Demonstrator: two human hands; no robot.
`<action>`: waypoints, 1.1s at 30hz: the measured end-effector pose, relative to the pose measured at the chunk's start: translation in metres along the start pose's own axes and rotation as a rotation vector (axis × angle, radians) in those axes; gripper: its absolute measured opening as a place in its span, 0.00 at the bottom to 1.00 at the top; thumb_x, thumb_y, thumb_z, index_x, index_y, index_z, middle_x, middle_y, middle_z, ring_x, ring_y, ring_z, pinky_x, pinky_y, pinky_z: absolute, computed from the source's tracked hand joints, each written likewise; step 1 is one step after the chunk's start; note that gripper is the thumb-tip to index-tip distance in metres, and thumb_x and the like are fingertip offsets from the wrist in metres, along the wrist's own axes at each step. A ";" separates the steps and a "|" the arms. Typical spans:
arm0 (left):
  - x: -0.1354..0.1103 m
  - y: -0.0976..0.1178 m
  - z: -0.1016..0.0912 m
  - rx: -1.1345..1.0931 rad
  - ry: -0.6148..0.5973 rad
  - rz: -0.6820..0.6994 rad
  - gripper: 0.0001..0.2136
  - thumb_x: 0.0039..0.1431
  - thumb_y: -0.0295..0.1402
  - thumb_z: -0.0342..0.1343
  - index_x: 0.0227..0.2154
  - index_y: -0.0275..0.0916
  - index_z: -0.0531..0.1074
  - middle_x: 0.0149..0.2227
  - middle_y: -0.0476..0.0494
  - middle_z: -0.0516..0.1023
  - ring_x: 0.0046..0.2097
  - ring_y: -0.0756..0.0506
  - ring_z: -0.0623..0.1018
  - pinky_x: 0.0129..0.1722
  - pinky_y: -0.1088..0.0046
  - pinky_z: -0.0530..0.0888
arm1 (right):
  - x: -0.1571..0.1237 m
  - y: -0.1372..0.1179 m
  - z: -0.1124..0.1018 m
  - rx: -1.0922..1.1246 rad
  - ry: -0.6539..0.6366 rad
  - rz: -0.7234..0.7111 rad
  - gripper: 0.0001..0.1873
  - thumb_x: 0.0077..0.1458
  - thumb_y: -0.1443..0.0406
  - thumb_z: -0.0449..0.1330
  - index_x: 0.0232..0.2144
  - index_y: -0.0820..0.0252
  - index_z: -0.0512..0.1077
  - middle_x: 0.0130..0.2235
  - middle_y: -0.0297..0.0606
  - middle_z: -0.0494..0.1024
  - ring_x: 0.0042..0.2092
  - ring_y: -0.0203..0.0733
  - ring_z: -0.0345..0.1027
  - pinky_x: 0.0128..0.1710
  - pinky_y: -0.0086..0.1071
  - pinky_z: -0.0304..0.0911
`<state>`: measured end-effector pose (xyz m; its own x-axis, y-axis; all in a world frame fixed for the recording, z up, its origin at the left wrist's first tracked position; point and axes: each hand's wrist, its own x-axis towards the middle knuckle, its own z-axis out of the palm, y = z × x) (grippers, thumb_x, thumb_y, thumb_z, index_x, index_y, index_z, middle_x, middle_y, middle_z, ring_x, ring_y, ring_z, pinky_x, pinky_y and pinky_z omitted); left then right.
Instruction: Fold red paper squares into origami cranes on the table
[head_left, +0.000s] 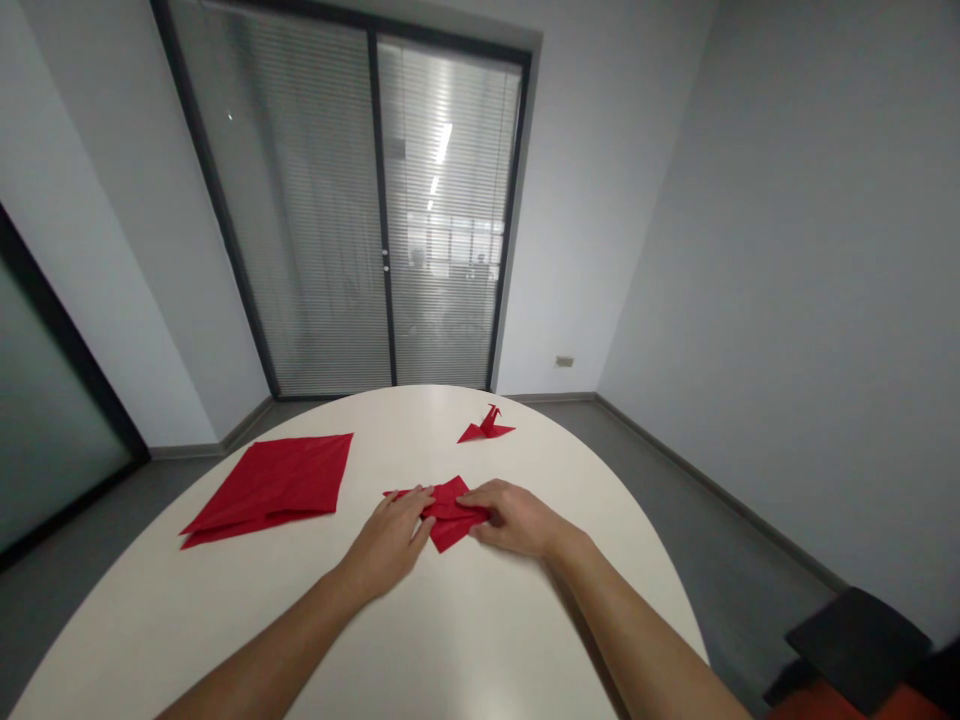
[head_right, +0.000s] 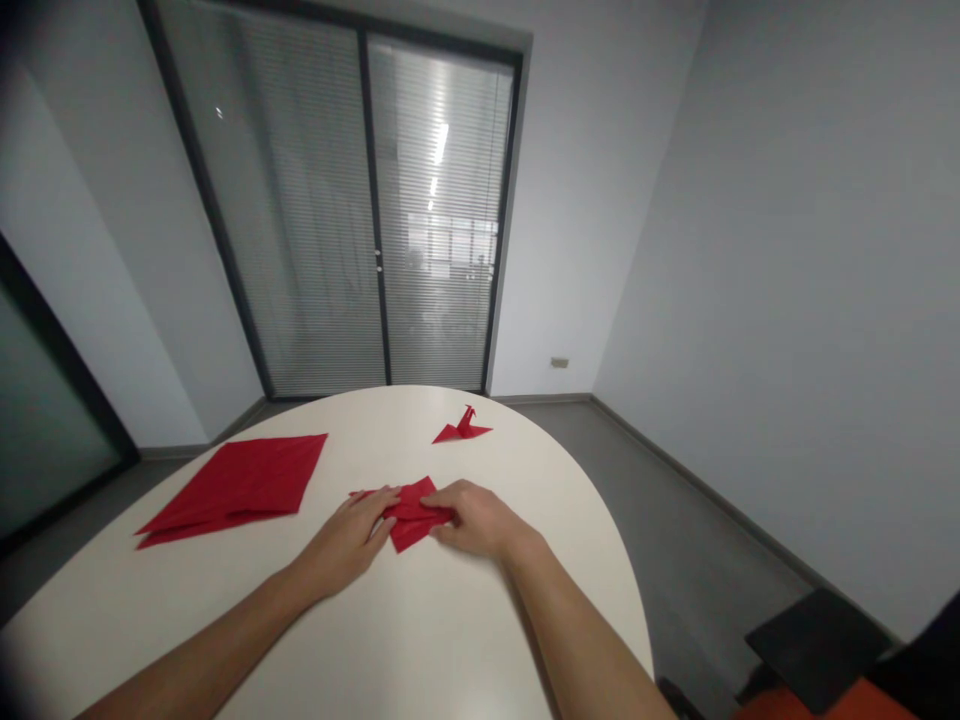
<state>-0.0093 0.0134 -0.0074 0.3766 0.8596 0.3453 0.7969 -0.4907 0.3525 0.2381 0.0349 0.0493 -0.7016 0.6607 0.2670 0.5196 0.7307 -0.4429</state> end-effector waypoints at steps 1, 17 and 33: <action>0.000 0.001 -0.001 0.000 -0.004 -0.007 0.18 0.69 0.33 0.44 0.57 0.41 0.69 0.61 0.40 0.72 0.63 0.38 0.69 0.64 0.51 0.64 | 0.000 0.001 0.000 -0.004 -0.006 0.004 0.18 0.56 0.67 0.59 0.48 0.53 0.78 0.43 0.37 0.83 0.44 0.45 0.75 0.46 0.33 0.64; -0.002 0.006 -0.010 0.017 -0.050 0.021 0.22 0.65 0.42 0.52 0.59 0.39 0.69 0.63 0.36 0.69 0.65 0.36 0.66 0.65 0.47 0.60 | 0.004 0.011 0.008 -0.056 0.012 -0.003 0.14 0.65 0.63 0.55 0.46 0.54 0.79 0.45 0.39 0.83 0.46 0.44 0.75 0.49 0.34 0.64; 0.007 0.002 -0.014 -0.010 0.091 -0.026 0.13 0.66 0.32 0.49 0.46 0.43 0.77 0.49 0.41 0.81 0.52 0.39 0.78 0.56 0.57 0.69 | 0.008 0.007 0.009 -0.040 0.050 0.071 0.13 0.62 0.59 0.58 0.44 0.57 0.77 0.39 0.40 0.81 0.39 0.42 0.73 0.40 0.32 0.64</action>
<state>-0.0119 0.0163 0.0083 0.3108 0.8559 0.4134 0.8012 -0.4699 0.3706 0.2317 0.0439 0.0406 -0.6371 0.7185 0.2791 0.5871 0.6870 -0.4283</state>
